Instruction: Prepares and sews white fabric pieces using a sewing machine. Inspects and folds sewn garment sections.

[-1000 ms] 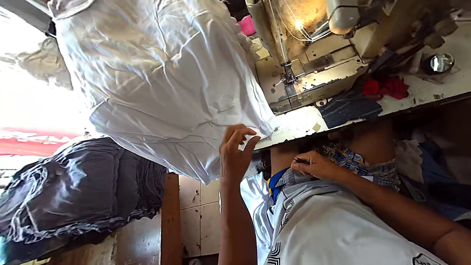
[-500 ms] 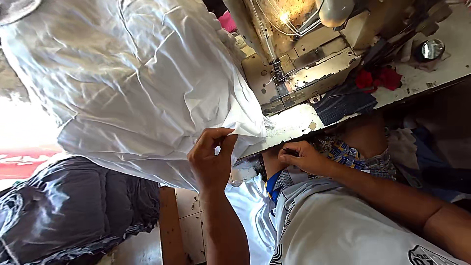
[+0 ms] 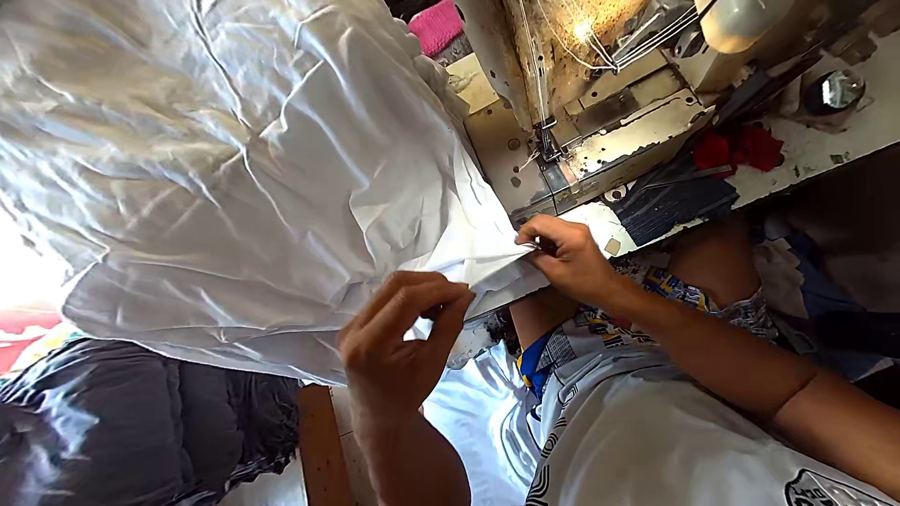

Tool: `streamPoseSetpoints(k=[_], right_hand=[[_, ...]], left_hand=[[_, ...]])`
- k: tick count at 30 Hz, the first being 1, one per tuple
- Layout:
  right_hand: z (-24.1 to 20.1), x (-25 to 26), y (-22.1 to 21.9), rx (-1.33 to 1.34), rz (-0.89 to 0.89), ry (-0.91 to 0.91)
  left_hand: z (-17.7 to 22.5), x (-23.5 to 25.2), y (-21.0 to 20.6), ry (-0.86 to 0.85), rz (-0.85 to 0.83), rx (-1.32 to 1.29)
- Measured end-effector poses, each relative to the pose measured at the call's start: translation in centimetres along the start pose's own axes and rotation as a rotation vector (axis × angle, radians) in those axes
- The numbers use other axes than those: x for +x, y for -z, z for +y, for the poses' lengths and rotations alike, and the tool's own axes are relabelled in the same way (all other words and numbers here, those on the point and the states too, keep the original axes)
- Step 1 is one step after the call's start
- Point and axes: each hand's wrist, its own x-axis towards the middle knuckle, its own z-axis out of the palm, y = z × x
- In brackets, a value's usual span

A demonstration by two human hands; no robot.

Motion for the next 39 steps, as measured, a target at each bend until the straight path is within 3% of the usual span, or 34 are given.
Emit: streamPoseSetpoints(k=[4,6,10,13,15,17,19,22,26,30,35,37,39], right_hand=[[0.2,-0.2,3.1,0.027,-0.046,-0.047],[-0.4,-0.3,3.4,-0.025,-0.024,-0.042],[-2.0,0.5,2.5,-0.032,0.020,0.033],[-2.9,1.1,1.9,-0.028,0.042,0.074],[-3.0,1.2,1.4,0.038,0.126,0.034],[-3.0,0.9,0.3,0.197,0.216,-0.132],[-2.6,0.5,-0.9,0.454,0.147,-0.278],[-1.9,-0.1,-2.3,0.645,0.030,-0.251],[-1.4,1.5,-2.7,0.641,0.122,-0.224],[-1.4,3.4,-1.7,0.712,0.051,-0.239],[-2.9,4.2,-1.4,1.074,-0.178,-0.408],[-4.0,5.2,-1.5,0.976,-0.306,-0.378],[-5.5,6.3,-1.1,0.778,-0.409,-0.215]], left_hand=[[-1.7,-2.1,0.7,0.105,-0.382,-0.017],[-2.2,-2.5,-0.4,0.163,-0.447,0.033],[-2.6,-1.5,-4.8,0.187,-0.027,0.214],[-3.9,-0.8,-7.0,0.155,0.095,0.272],[-4.0,-0.2,-7.2,0.116,0.154,0.220],[-3.5,0.4,-6.9,0.110,0.170,0.185],[-3.0,1.2,-7.0,0.135,0.177,0.166],[-2.8,1.9,-7.5,0.200,0.168,0.019],[-2.6,2.5,-6.0,0.252,0.102,-0.180],[-2.2,2.7,-3.6,0.249,0.128,-0.063],[-1.5,4.4,-0.7,0.372,0.462,-0.098],[-1.0,5.4,1.3,0.370,0.618,-0.156],[0.2,6.1,4.0,0.184,0.734,-0.124]])
